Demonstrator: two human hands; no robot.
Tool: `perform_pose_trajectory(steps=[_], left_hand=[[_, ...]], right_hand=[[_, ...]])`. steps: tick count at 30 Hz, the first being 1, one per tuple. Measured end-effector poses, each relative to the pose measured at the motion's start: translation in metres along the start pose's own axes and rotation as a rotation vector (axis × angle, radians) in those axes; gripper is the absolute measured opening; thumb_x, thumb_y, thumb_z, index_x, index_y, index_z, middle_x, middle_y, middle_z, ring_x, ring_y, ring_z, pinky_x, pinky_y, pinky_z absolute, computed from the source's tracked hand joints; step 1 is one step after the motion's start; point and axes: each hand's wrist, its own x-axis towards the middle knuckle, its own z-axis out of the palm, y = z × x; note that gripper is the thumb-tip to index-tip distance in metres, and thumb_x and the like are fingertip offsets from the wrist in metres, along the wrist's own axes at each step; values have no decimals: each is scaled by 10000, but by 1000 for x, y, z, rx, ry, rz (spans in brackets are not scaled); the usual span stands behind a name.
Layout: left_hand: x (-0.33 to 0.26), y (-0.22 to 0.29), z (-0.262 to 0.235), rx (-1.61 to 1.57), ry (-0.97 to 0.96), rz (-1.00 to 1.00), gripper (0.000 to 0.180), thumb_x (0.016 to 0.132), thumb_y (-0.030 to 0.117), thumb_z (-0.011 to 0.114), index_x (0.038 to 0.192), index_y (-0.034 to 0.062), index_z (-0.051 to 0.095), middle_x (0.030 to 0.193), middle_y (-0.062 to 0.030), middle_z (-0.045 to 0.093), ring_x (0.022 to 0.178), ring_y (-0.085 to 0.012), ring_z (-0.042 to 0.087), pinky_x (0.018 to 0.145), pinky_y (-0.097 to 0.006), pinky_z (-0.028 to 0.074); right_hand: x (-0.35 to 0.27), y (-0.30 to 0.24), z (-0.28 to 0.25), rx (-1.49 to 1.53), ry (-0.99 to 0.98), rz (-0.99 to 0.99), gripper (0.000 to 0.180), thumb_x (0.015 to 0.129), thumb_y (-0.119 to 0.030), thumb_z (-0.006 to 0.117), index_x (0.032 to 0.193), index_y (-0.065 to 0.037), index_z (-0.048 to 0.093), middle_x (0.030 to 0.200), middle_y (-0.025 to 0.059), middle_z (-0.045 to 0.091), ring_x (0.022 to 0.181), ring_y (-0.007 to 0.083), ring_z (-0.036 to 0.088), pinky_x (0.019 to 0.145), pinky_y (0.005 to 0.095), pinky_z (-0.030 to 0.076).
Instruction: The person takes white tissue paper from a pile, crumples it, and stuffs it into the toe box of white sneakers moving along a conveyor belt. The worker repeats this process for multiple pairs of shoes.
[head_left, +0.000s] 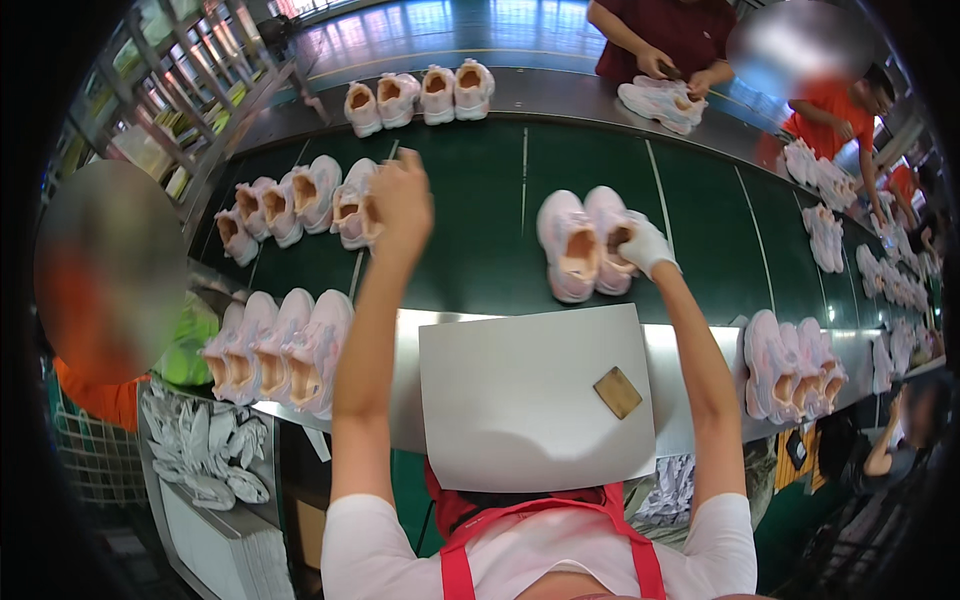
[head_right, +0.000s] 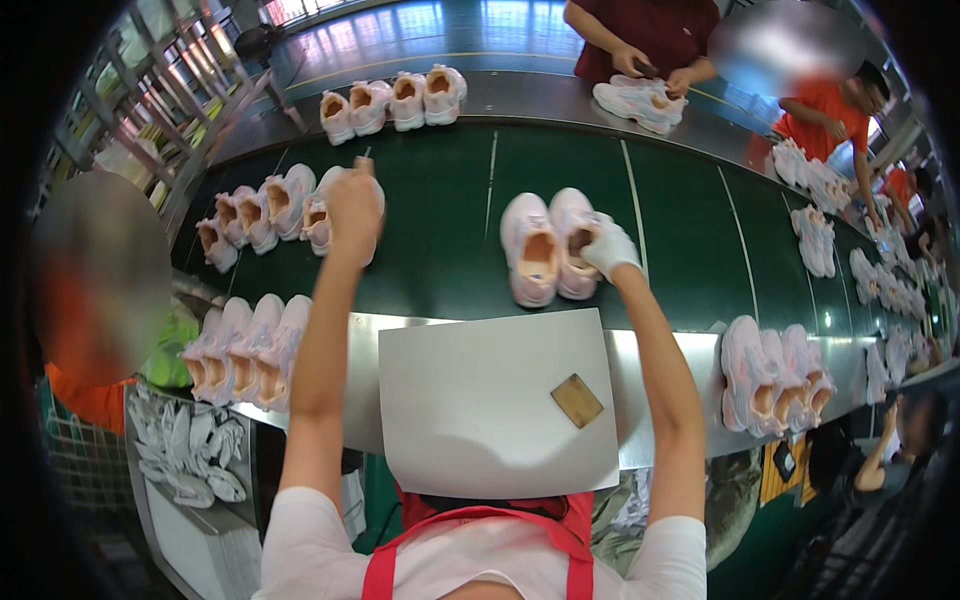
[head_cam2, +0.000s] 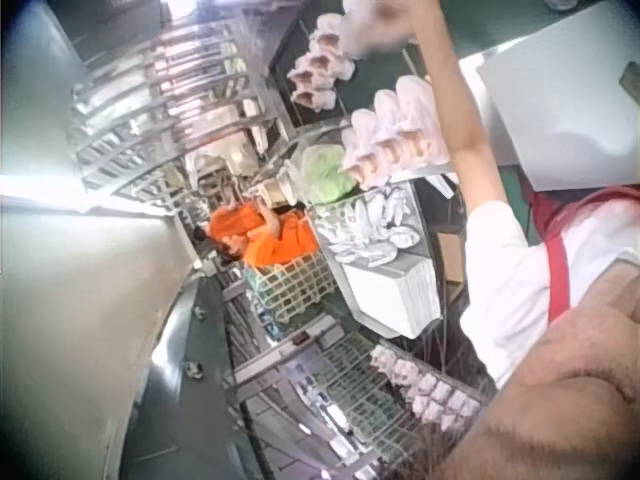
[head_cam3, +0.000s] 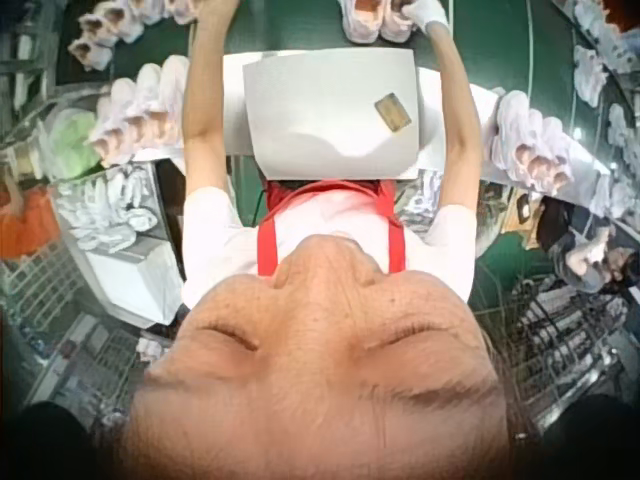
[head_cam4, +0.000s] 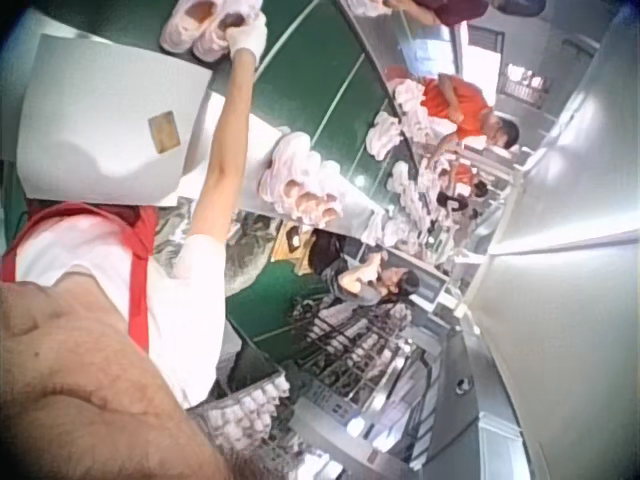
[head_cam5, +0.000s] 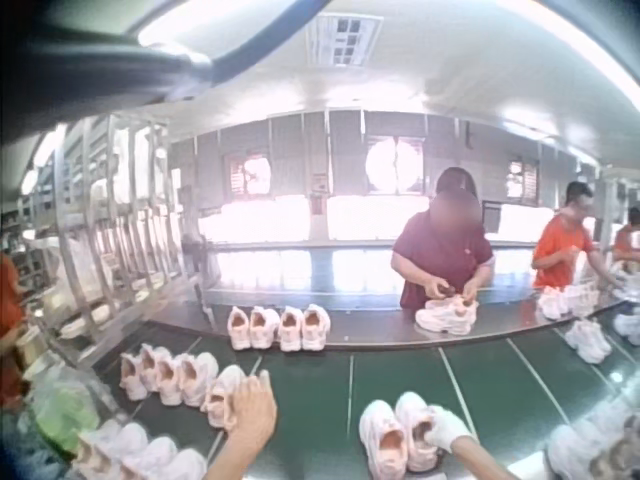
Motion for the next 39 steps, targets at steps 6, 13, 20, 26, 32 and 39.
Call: perform_pose_trajectory(steps=[6,13,20,26,32,39], left_hand=[[-130,145,30,-503,-215,413,550,690,328,757,1090,19,542,1419,-337,166,1270,-486,300,967,-539,364],[-110,160,66,-712,-315,306,875,610,209,795,1323,94,302,1391,-332,184,1238,-497,321,968,-552,362],[-177,130,15,-739,8,489,606,727,116,706,1263,74,425,1294,-215,420,1140,-353,460,973,-433,365],[-270,114,18,-852,-216,1017,260,752,100,647,995,50,572,1042,-108,540,997,-274,494,894,-384,371],[-259,125,33,-904,-217,972,258,764,72,622,1015,54,568,1019,-97,527,985,-271,485,876,-381,370],[-267,126,29,-869,-152,889,431,735,36,625,1159,48,546,1246,-90,503,1067,-263,486,905,-376,385]], right_hand=[[18,-37,24,-280,-20,232,325,674,-206,725,986,-152,651,1000,118,657,919,304,637,773,363,519],[-21,-38,-8,62,-52,74,462,727,-237,674,1155,-101,567,1079,184,610,1009,333,584,852,378,478],[-212,-50,-35,-206,262,-127,544,717,-338,711,1156,-71,532,827,102,622,783,303,596,677,420,475],[-266,-48,10,-252,170,-91,492,683,-286,729,1081,-54,556,856,145,594,798,328,579,675,410,467],[-241,-29,16,138,44,-134,317,711,-157,670,986,-34,572,995,178,583,924,368,574,794,416,475],[-248,-36,11,164,54,58,187,776,-123,572,945,-45,585,928,184,609,855,389,573,774,436,460]])
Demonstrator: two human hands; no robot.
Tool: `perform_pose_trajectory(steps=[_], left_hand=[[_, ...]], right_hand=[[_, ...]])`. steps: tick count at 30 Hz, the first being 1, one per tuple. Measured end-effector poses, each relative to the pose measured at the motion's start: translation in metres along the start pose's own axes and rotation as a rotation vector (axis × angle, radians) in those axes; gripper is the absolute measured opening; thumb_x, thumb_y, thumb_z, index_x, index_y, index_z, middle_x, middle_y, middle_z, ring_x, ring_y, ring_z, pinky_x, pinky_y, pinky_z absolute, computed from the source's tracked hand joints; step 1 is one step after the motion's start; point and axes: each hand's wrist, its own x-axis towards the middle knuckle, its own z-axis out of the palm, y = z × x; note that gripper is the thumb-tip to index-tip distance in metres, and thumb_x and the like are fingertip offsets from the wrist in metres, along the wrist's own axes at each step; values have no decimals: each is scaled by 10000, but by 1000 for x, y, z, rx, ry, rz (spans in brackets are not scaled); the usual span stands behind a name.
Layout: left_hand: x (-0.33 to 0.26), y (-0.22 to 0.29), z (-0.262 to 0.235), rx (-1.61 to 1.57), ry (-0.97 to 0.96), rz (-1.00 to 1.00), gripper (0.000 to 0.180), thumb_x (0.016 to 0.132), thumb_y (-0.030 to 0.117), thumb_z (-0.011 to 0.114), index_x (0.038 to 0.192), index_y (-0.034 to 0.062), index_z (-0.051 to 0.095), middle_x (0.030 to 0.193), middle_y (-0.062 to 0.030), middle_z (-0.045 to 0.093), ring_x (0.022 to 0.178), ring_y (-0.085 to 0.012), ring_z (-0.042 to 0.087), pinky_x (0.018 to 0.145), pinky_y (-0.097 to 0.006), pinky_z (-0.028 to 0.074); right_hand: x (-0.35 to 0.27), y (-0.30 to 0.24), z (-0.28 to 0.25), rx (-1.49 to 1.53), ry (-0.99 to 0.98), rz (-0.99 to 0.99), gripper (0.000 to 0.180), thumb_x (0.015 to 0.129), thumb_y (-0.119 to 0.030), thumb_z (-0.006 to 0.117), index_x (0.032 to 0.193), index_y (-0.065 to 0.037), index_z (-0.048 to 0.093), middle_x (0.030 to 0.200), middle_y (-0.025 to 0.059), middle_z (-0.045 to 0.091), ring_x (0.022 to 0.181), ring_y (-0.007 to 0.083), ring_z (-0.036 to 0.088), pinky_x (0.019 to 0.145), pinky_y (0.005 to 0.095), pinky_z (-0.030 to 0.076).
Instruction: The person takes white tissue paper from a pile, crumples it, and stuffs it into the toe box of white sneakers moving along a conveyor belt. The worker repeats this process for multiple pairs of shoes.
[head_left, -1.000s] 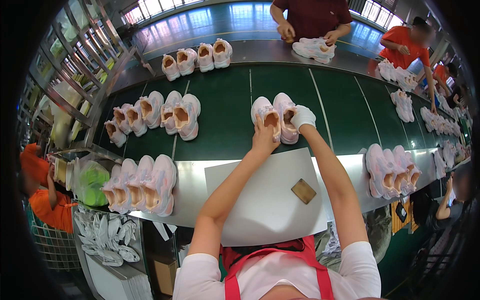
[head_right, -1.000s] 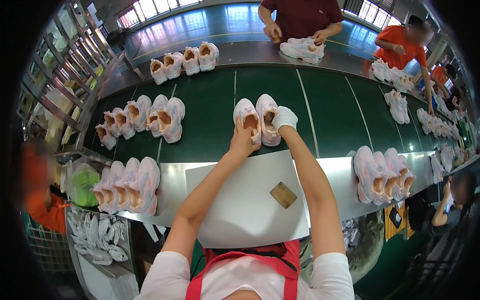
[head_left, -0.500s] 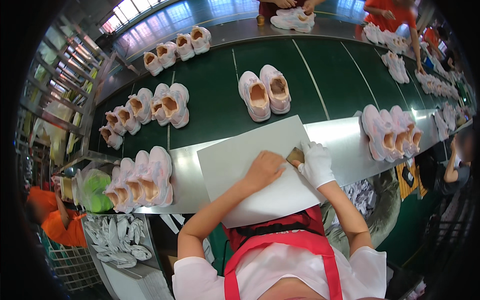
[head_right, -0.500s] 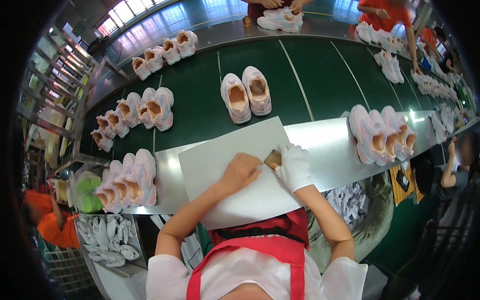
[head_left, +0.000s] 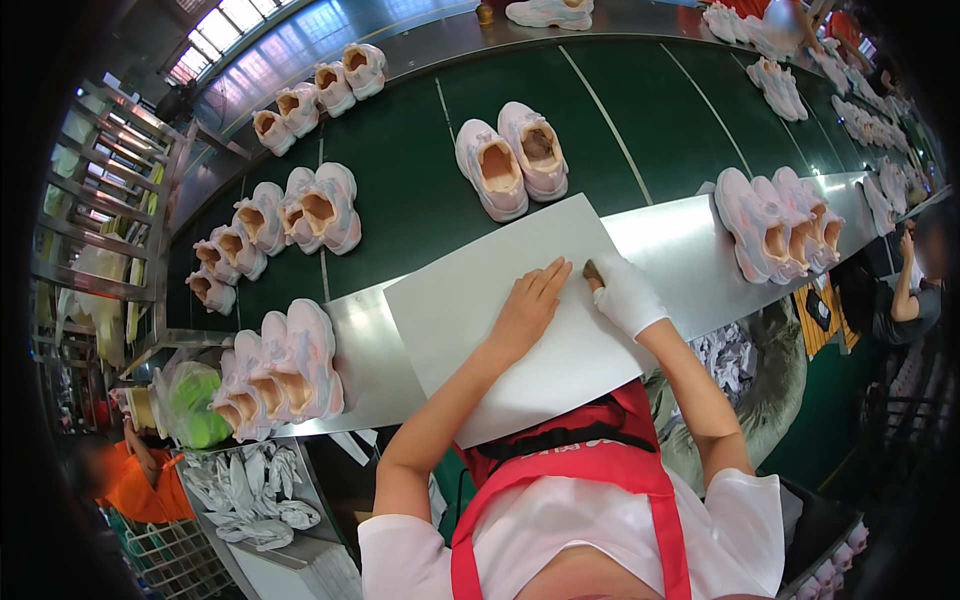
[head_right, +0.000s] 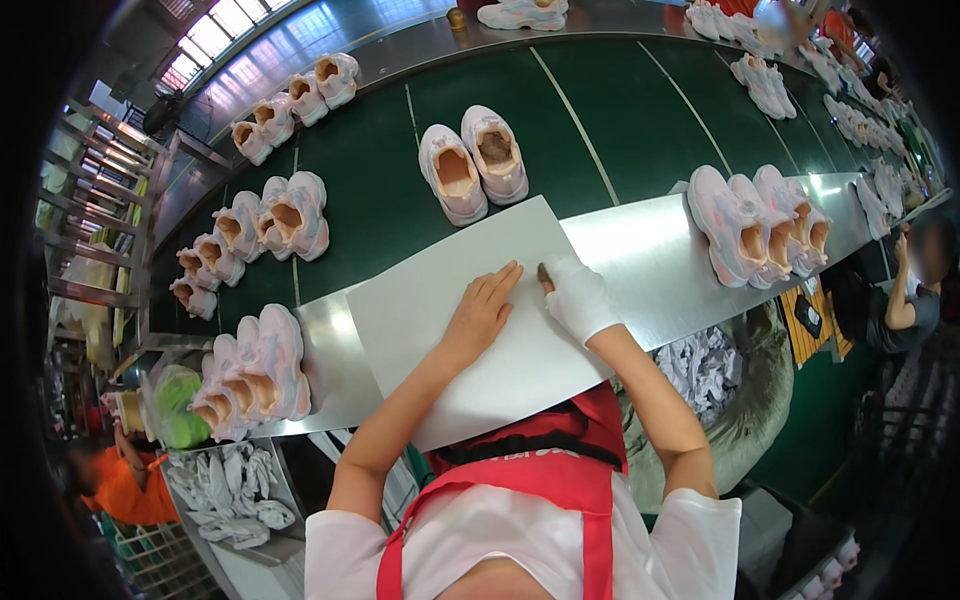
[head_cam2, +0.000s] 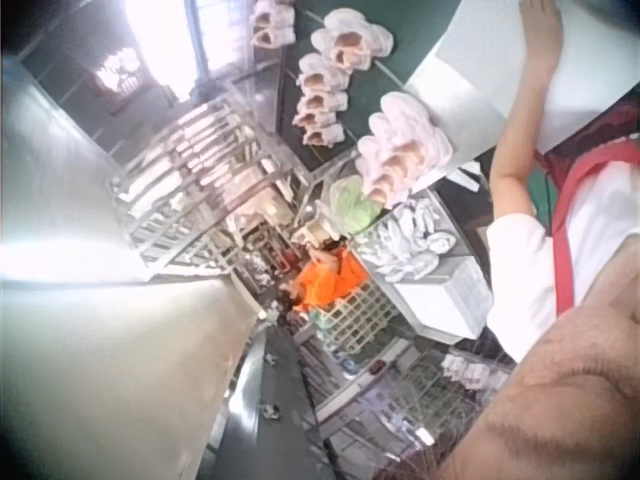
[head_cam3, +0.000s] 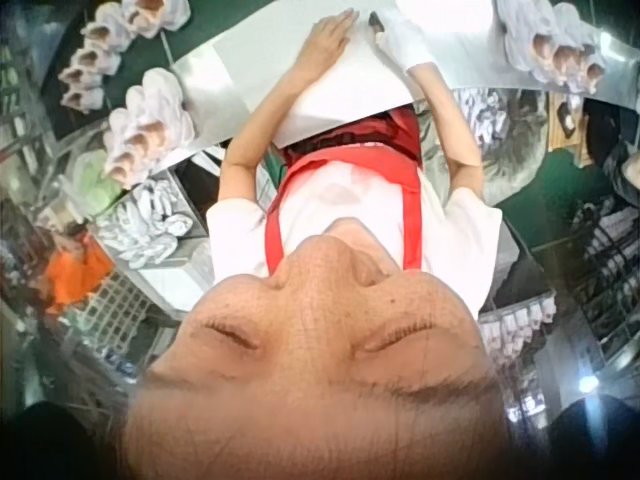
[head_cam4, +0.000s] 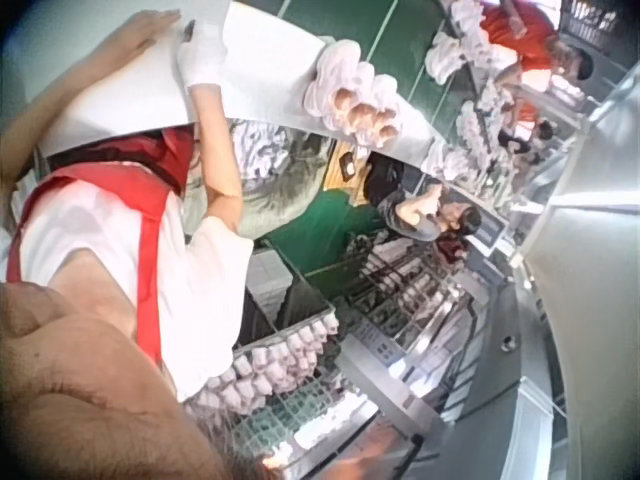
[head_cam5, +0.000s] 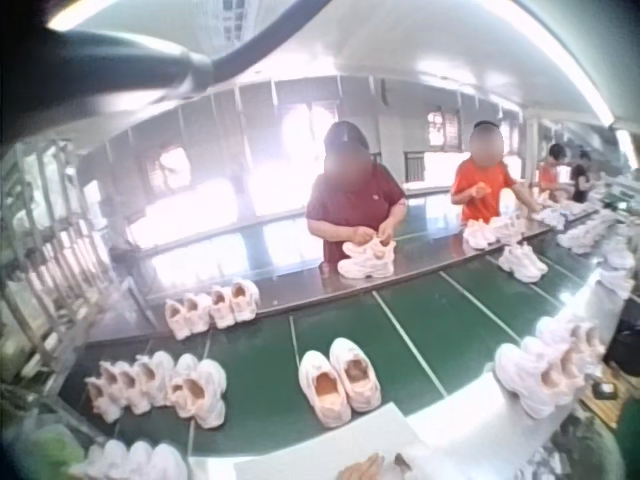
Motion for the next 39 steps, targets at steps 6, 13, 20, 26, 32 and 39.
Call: perform_pose_trajectory(steps=[6,13,20,26,32,39], left_hand=[[3,1,-5,366,78,204,198,713,53,654,904,70,603,1250,-42,533,1226,-246,431,1007,-501,333],[10,11,-37,-152,-46,162,127,599,-61,535,683,33,522,556,-84,484,494,-265,470,477,-359,370],[13,-6,-16,182,-41,36,54,767,-4,528,753,23,573,585,-102,507,545,-288,463,542,-397,372],[-2,-24,-7,189,-57,-19,113,860,49,484,830,-7,578,637,-140,489,563,-281,451,499,-377,336],[-3,-23,-10,207,-56,-36,121,853,49,476,806,-8,573,655,-131,501,573,-282,455,515,-380,340],[-3,-24,-10,202,-27,-35,117,837,31,477,774,-13,566,619,-120,491,556,-283,434,497,-381,314]], right_hand=[[-10,-3,-4,202,-258,-121,214,780,-181,562,928,-28,583,888,224,612,850,393,580,745,438,459],[-11,4,0,184,-34,108,265,742,-159,569,973,-30,572,879,225,625,809,401,599,718,433,489],[-70,47,-8,453,676,24,186,761,-117,583,924,-38,626,836,136,634,762,284,627,705,343,505],[-180,241,51,682,986,708,177,889,-208,528,879,-54,614,697,106,578,625,188,542,591,326,441],[-186,353,138,-34,699,929,339,733,-141,640,1067,-96,599,964,175,635,894,352,605,747,401,489],[-146,426,137,-296,141,1275,554,710,-282,660,1220,-113,526,1248,202,530,1169,310,511,945,387,422]])
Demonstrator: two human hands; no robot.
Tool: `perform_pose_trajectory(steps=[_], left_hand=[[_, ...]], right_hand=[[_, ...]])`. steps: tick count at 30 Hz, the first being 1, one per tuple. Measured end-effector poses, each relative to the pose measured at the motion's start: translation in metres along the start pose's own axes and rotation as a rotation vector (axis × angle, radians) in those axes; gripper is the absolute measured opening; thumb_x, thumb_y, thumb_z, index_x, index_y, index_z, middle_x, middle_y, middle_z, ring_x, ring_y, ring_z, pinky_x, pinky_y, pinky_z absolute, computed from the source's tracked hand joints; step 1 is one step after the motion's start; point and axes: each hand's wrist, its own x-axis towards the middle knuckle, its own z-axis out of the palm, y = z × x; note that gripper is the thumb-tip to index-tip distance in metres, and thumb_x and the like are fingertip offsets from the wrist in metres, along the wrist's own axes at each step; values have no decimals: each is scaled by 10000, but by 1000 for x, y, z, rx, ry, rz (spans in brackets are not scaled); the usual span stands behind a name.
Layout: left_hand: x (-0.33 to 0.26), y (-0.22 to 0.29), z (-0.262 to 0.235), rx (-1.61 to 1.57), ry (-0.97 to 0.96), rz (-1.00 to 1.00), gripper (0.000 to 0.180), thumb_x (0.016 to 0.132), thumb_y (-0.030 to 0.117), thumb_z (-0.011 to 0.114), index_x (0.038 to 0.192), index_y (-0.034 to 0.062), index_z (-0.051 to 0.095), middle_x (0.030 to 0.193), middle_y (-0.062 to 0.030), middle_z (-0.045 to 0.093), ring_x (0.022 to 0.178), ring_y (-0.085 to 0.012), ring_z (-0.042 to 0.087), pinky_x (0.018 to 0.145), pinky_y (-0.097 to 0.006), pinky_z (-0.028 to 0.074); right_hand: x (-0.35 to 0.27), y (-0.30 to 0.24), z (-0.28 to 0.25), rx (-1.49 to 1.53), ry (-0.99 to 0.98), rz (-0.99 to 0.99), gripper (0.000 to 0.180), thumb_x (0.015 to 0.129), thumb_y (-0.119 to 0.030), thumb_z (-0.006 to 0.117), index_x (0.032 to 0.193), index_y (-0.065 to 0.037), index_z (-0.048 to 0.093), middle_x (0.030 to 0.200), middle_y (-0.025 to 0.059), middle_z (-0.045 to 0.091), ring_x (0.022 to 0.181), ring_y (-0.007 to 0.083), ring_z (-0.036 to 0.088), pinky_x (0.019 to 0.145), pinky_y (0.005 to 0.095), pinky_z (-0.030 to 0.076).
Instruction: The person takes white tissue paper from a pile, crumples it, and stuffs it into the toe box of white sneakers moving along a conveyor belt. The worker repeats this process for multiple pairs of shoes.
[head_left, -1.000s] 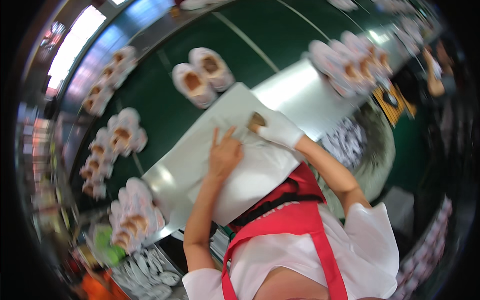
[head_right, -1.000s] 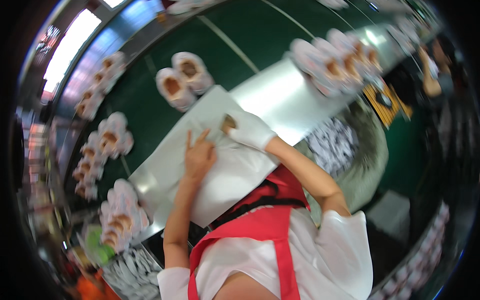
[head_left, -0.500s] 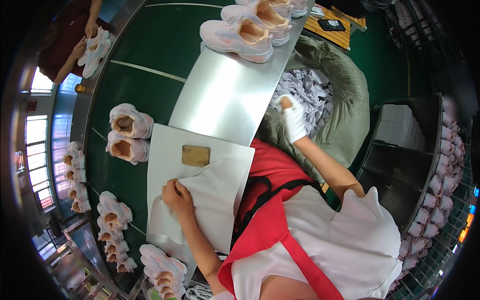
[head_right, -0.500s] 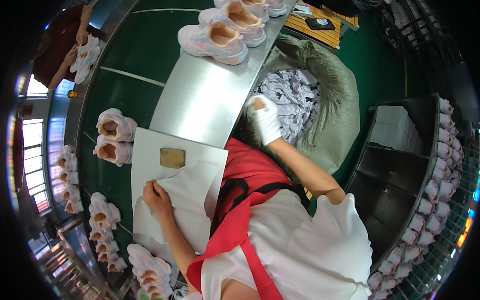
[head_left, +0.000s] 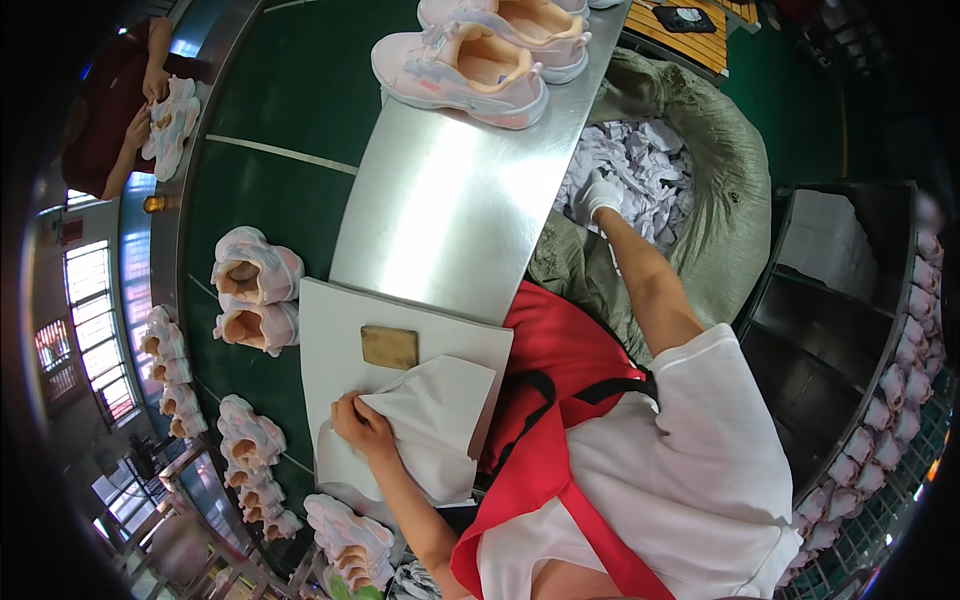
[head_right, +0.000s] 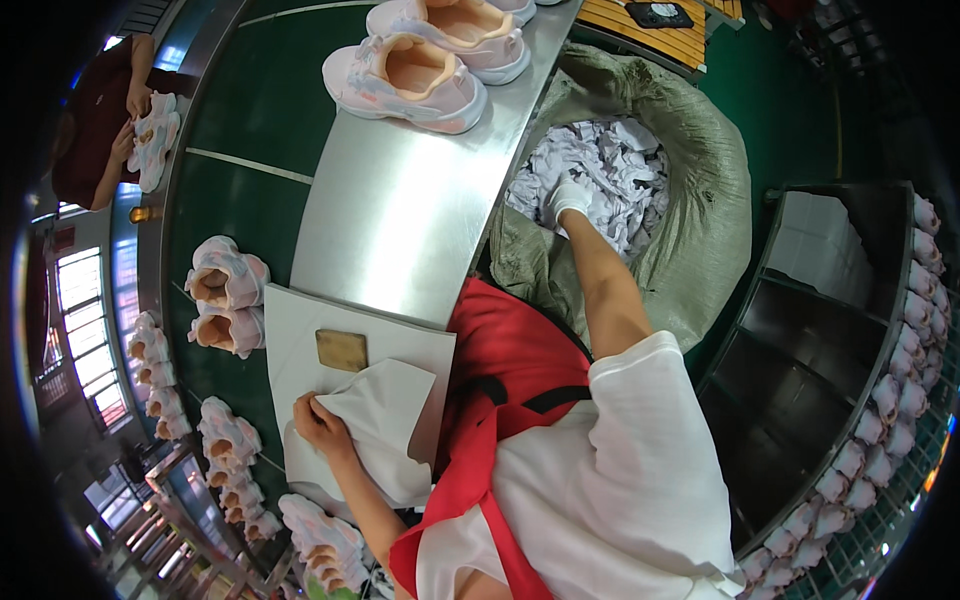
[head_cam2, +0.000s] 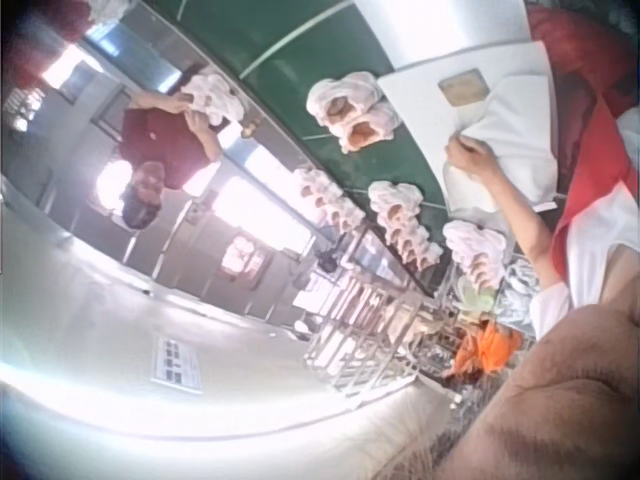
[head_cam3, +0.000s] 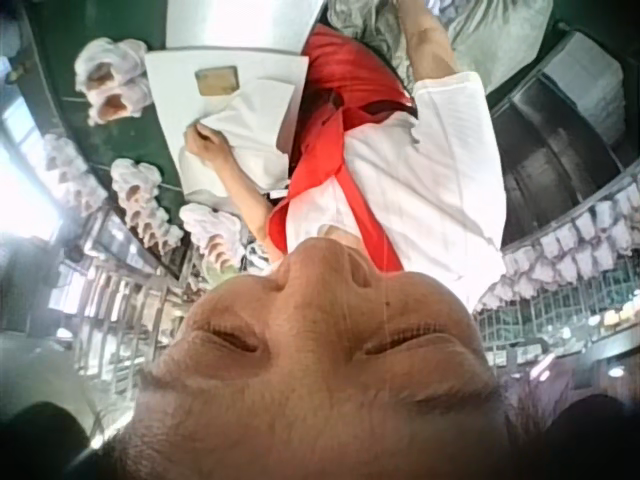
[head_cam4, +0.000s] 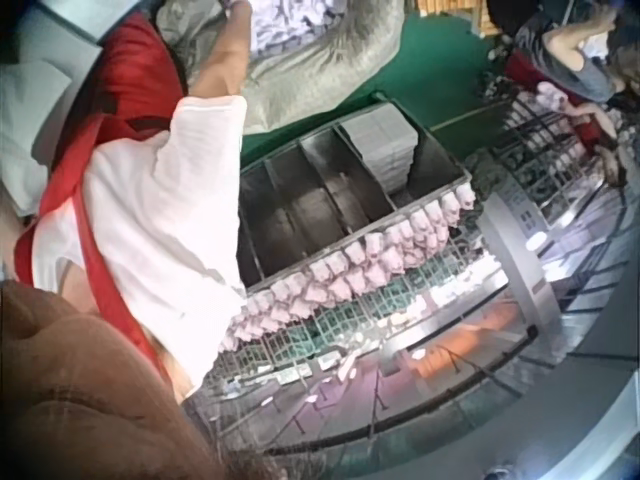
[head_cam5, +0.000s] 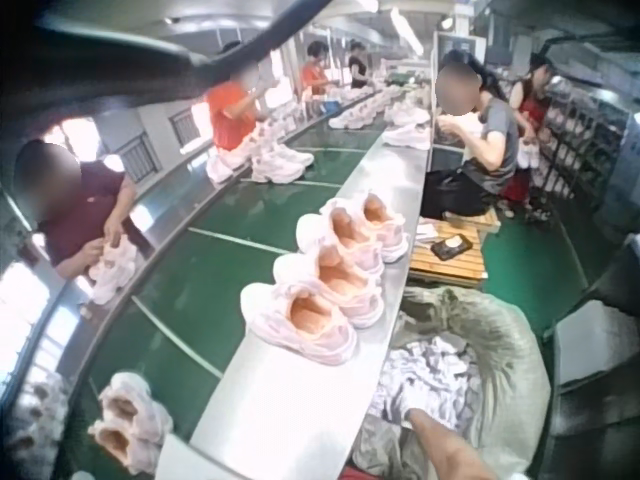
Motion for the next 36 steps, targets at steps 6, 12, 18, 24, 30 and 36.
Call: perform_pose_trajectory(steps=[6,12,18,24,30,36], left_hand=[[5,10,-7,-134,-42,-102,125,850,44,480,761,-6,553,599,-74,474,550,-194,433,490,-334,305],[24,35,-46,-752,-281,-464,142,855,77,511,739,5,552,632,28,463,583,-52,391,521,-218,291],[39,89,-73,-1040,-665,-285,247,771,33,521,992,-13,624,742,0,574,536,-31,342,527,-186,318],[53,112,-56,-1355,-442,-438,263,842,71,575,1087,-27,587,953,-62,642,683,-53,544,616,-190,430],[45,73,-72,-1277,-69,-404,104,871,52,590,931,-33,600,888,-48,618,684,-70,567,632,-192,451],[37,77,-68,-1284,-111,-428,225,858,55,612,1053,-40,552,1029,-72,592,733,-74,568,647,-191,460]], right_hand=[[-11,50,-1,1062,-210,15,294,732,-148,581,988,-17,642,896,133,672,782,209,629,699,296,492],[-107,90,-100,1895,-318,41,431,912,-283,473,1251,-19,511,1134,34,605,929,142,566,814,249,434],[-210,6,-254,1265,257,-719,168,798,-87,594,951,-22,570,902,26,591,850,100,542,784,230,433],[-313,-107,-304,1097,-90,-1211,206,759,-156,632,899,-24,556,824,52,608,749,133,587,696,258,471],[-328,-166,-293,1584,-501,-879,371,843,-221,619,1134,-14,521,899,11,579,782,75,519,712,206,428],[-335,-175,-279,1333,-636,-1058,371,853,-238,631,1134,-6,561,904,31,573,804,86,520,739,217,433]])
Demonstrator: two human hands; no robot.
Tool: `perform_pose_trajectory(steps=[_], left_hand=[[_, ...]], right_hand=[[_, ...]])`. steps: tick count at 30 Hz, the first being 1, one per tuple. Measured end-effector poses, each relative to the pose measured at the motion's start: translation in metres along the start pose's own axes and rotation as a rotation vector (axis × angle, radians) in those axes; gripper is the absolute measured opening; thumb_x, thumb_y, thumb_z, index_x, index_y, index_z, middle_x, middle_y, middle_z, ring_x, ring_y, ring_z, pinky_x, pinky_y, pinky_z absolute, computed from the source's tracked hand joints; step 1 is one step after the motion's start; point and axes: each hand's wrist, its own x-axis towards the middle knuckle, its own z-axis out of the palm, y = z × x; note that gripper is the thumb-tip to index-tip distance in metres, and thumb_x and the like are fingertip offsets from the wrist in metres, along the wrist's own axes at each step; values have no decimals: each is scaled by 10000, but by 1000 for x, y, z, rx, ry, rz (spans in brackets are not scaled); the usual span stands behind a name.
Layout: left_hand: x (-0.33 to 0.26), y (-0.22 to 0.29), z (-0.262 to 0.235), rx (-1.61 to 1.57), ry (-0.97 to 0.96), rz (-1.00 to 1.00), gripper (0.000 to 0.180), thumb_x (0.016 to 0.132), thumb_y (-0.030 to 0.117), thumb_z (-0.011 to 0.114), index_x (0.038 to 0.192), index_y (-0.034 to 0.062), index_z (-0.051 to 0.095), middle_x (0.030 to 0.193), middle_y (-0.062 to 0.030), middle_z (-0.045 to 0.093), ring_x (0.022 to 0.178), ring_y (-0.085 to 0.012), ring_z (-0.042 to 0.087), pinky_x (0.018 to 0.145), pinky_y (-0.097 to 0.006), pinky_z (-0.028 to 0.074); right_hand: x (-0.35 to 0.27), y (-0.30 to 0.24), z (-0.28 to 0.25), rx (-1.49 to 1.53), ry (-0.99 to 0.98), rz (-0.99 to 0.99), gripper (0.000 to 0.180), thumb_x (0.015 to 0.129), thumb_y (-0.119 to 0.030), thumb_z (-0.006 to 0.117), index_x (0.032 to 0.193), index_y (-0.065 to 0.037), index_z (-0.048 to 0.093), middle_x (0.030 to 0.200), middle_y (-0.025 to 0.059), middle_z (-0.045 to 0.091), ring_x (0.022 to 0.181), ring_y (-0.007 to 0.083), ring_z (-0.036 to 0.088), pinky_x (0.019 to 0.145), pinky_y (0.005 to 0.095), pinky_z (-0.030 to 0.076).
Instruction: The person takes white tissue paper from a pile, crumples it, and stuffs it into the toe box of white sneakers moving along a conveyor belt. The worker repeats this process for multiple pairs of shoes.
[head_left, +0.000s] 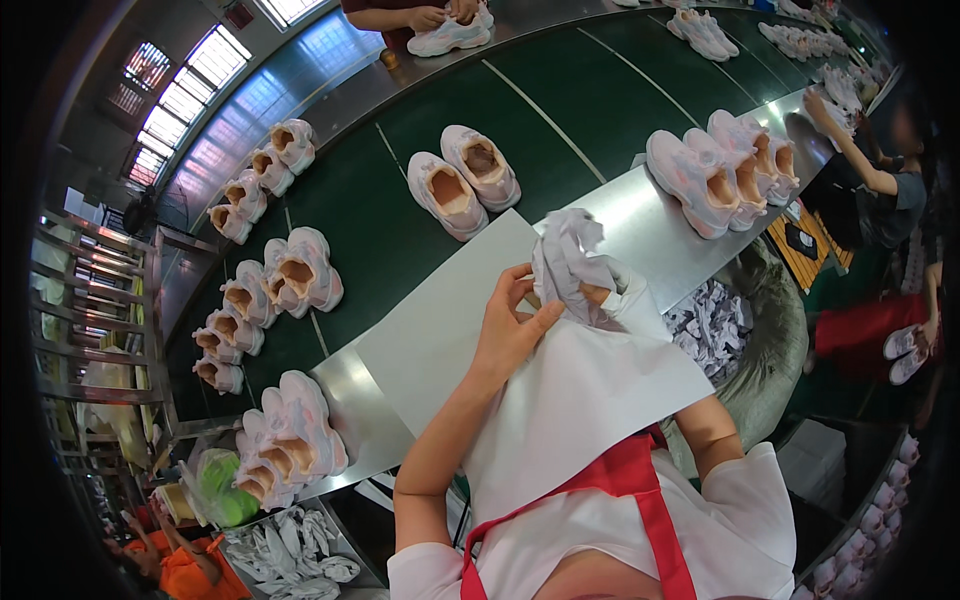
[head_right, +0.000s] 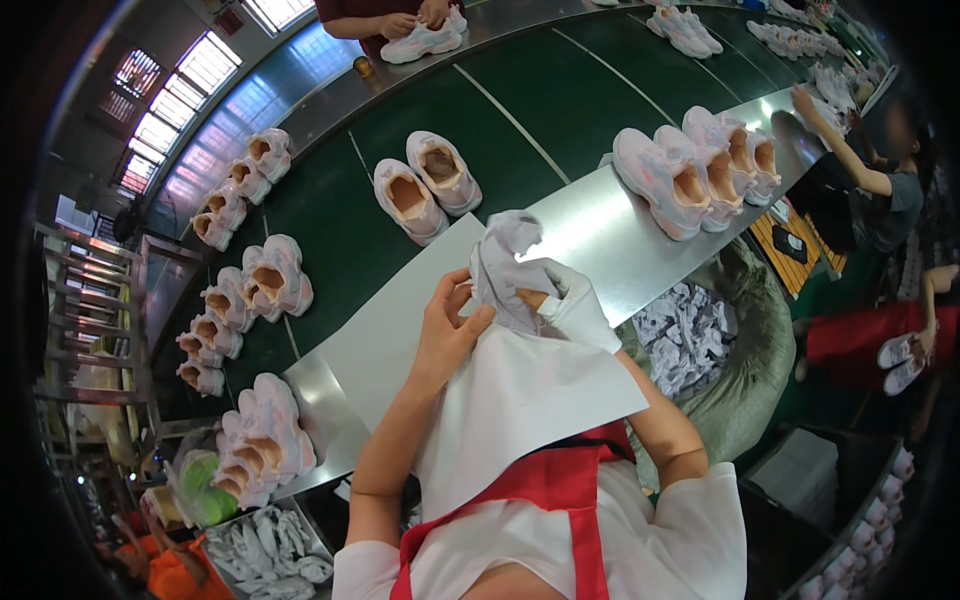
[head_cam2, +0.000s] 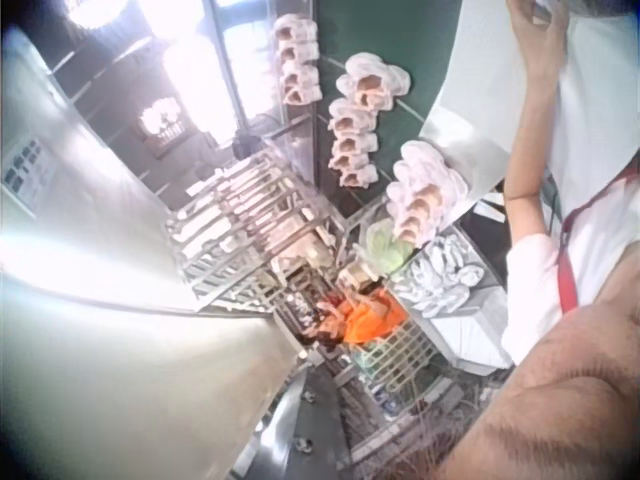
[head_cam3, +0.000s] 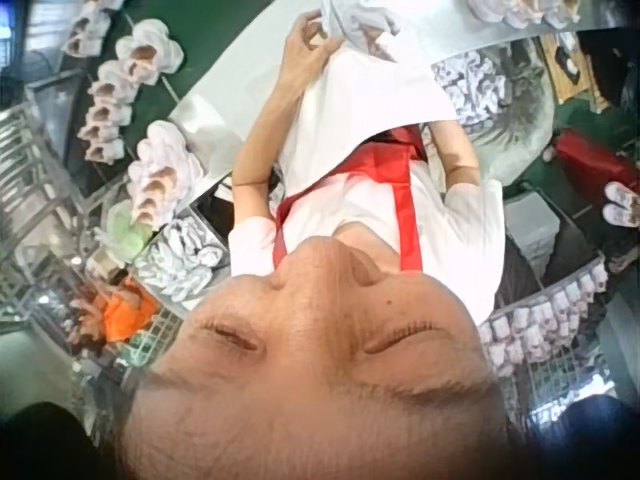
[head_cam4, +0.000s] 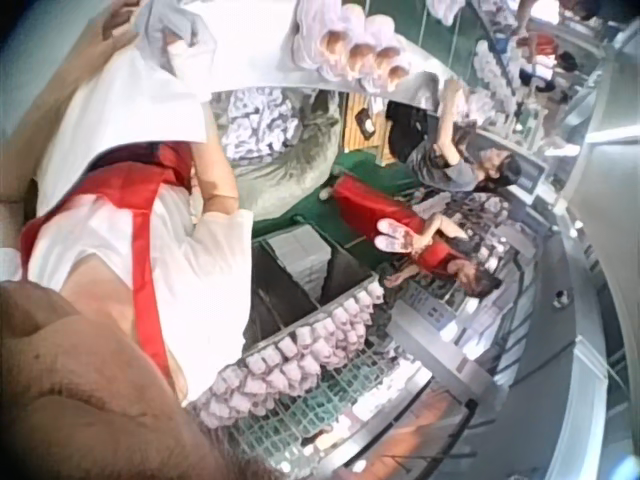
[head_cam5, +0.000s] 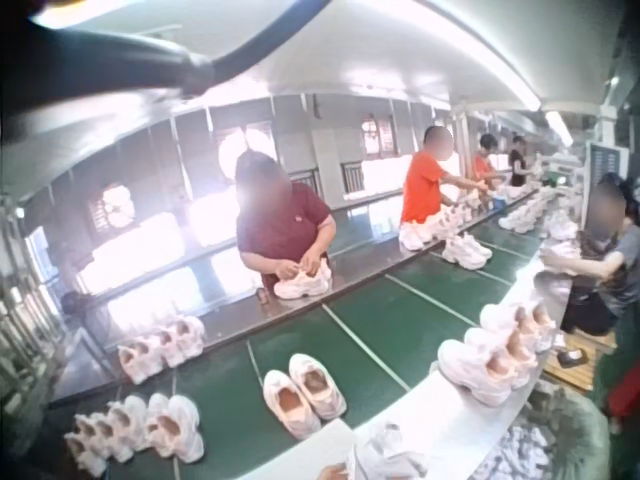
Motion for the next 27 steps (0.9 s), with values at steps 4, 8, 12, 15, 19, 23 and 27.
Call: perform_pose_trajectory(steps=[4,8,12,15,19,23,27], left_hand=[[4,4,-12,60,53,-37,219,854,71,608,1032,-50,573,902,-83,626,595,-59,559,534,-178,428],[-5,25,-35,311,83,-21,182,873,27,557,1037,-43,589,903,-39,632,765,-52,561,640,-184,457],[-20,43,-28,913,-130,340,214,811,88,621,1021,51,630,823,-61,582,654,-214,595,602,-324,474],[-27,56,-25,1032,-136,379,177,783,91,640,955,53,638,812,-80,568,683,-269,588,614,-339,471],[-27,70,-50,1198,6,299,137,785,104,651,901,35,628,819,-83,576,687,-267,591,609,-333,468],[-27,73,-67,1125,206,345,162,795,142,659,836,3,587,773,-96,557,646,-261,568,594,-321,457],[-45,99,-75,1207,136,164,247,770,191,682,707,1,538,690,-134,510,583,-306,502,522,-388,383]], right_hand=[[5,-7,-8,-160,49,97,380,855,-289,623,1107,-8,580,924,47,581,807,85,522,735,221,441],[12,-36,-16,145,184,-3,595,866,-411,567,1294,-17,441,1191,102,519,1071,211,533,907,343,429],[13,-76,0,-717,-5,-555,696,762,-371,661,1312,-17,425,1346,174,436,1278,306,393,1012,389,350],[20,-96,17,-935,-418,-615,506,664,-287,700,1125,-102,604,1150,153,573,1123,340,513,949,375,412],[26,-96,14,-1018,-443,-209,233,693,-234,678,884,-101,663,902,103,644,848,336,593,767,376,472],[26,-75,-8,-778,-331,-187,235,716,-132,586,933,-55,634,874,120,628,769,264,594,714,320,472],[30,-55,-10,-373,-102,-13,325,726,-24,474,1026,-4,598,827,44,606,652,108,503,610,247,433]])
